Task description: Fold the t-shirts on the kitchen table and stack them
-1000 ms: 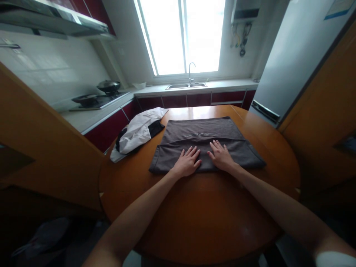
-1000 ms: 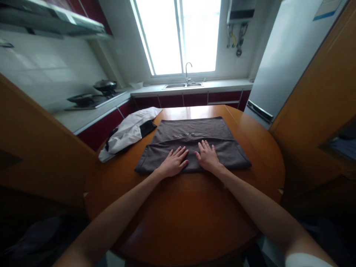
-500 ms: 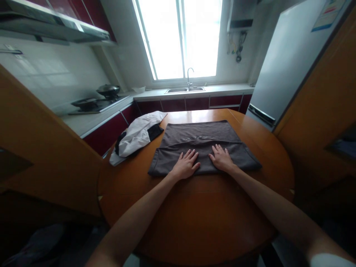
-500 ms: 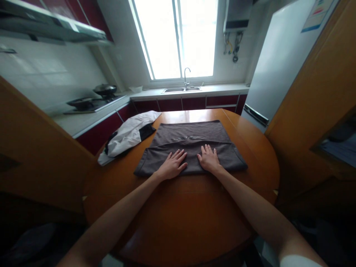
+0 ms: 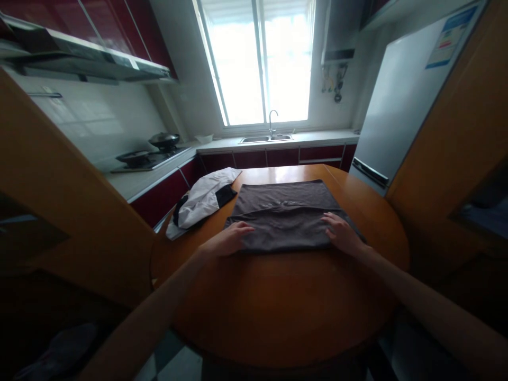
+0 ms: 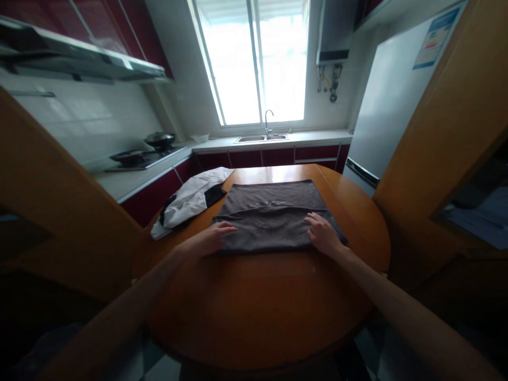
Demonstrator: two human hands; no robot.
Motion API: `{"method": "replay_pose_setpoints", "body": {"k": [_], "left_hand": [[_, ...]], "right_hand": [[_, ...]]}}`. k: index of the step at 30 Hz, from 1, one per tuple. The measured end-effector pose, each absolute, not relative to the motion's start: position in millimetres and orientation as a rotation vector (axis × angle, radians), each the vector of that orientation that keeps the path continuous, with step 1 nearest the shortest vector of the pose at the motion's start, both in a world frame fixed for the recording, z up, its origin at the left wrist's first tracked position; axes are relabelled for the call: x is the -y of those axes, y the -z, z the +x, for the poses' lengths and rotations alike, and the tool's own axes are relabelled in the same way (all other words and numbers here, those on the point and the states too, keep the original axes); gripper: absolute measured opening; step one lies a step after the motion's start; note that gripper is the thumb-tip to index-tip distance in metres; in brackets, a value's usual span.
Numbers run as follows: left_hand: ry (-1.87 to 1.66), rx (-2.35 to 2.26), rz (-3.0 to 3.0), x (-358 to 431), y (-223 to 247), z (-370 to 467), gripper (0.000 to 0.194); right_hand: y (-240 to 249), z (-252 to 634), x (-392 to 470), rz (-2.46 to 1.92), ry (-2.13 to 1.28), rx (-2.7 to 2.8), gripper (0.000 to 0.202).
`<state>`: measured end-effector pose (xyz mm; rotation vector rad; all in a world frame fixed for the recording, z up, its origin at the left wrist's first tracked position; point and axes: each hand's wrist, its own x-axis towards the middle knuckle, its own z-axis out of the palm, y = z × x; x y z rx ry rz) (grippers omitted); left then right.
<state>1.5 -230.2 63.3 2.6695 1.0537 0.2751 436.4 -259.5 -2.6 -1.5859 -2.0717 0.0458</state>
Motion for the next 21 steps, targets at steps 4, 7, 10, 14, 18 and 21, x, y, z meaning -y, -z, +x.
{"method": "replay_pose_setpoints", "body": {"k": [4,7,10,14,18,21], "left_hand": [[-0.249,-1.176,2.747,267,-57,-51,0.069],[-0.342,-1.325,2.832,286,-44,-65,0.059],[-0.336,-1.382,2.879,293,-35,-64,0.049],[-0.303,-1.405,2.911,291,-30,-59,0.045],[-0.363,-1.431,2.957,285,-26,-55,0.04],[-0.399,-1.438,2.947,284,-25,-54,0.036]], "right_hand": [[8,479,298,-1.503,0.069,2.198,0.037],[13,502,316,-1.51,0.214,2.242,0.035],[15,515,323,-1.516,0.365,2.311,0.035],[12,518,326,-1.549,0.491,2.362,0.036],[8,510,328,-1.626,0.615,2.33,0.031],[8,504,330,-1.684,0.648,2.326,0.028]]}}
